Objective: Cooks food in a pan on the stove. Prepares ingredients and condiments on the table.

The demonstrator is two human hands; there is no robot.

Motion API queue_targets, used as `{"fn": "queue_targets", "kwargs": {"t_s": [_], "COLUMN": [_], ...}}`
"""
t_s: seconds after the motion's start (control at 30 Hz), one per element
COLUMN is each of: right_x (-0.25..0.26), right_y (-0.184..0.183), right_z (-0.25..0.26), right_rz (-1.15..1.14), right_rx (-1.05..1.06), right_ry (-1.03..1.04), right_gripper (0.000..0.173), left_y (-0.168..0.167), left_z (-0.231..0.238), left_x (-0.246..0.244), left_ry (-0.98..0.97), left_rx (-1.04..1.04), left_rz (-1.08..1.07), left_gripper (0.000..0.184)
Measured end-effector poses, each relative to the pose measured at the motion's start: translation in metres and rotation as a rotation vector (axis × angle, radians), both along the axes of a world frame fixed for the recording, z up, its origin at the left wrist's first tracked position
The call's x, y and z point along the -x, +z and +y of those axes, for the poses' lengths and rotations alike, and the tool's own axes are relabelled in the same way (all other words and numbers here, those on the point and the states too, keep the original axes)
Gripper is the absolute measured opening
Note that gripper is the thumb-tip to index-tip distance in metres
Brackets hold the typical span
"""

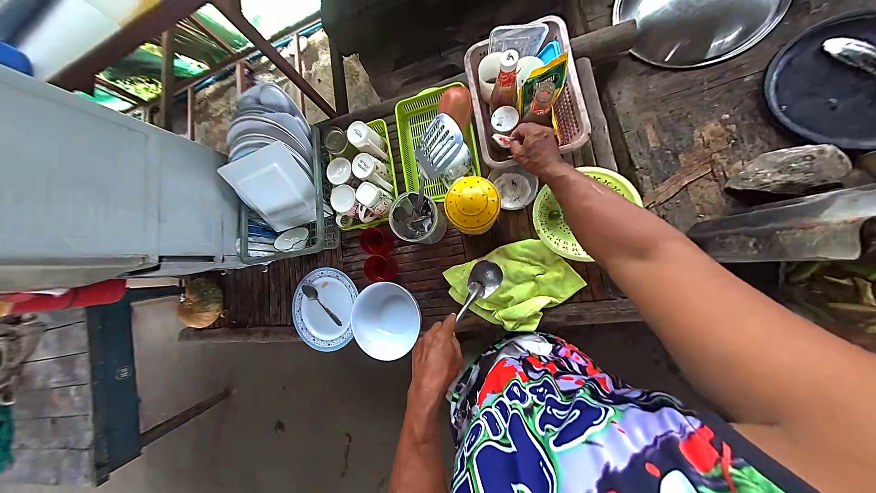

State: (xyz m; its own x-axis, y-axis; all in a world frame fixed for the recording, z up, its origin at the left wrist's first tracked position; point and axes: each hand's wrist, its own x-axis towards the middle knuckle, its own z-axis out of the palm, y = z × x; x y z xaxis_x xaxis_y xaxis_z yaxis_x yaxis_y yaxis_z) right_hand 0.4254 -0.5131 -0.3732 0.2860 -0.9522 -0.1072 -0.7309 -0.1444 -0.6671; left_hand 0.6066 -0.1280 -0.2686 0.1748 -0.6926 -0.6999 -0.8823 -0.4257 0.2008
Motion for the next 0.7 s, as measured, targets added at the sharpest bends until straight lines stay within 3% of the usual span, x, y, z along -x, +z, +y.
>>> {"fn": "queue_targets", "kwargs": {"t_s": [0.27,0.4,0.53,0.63,0.7], "right_x": [-0.009,0.008,0.045,0.079,0.108], "right_y": [-0.024,-0.022,0.009,0.025,0.012], "right_z": [0.000,0.037,0.122,0.222,0.299], "right_rz": [0.062,-0.033,-0.204,-0.241,-0.208], "right_rx": [-0.090,0.088,0.116,0.054,-0.055], "right_ry": [0.005,-0.010,-0.128,-0.170,-0.117], "right_gripper": [0.029,0.031,0.033,0.030,0.034], "left_y": [-0.001,-0.003,-0.007,-0.008,-0.012], "left_z": [0.023,0.032,0.042,0.057,0.070], "left_x": [-0.008,-0.004,0.002,0.005,0.006], "left_ry": [0.004,-0.047,-0.111,-0.135,-0.174], "left_rx": [0.029,0.060,0.091,0.157,0.216], "left_rz": [0.009,0.024,0.033,0.031,0.033], "left_gripper": [0.045,0.045,0.044,0.040,0.037]}}
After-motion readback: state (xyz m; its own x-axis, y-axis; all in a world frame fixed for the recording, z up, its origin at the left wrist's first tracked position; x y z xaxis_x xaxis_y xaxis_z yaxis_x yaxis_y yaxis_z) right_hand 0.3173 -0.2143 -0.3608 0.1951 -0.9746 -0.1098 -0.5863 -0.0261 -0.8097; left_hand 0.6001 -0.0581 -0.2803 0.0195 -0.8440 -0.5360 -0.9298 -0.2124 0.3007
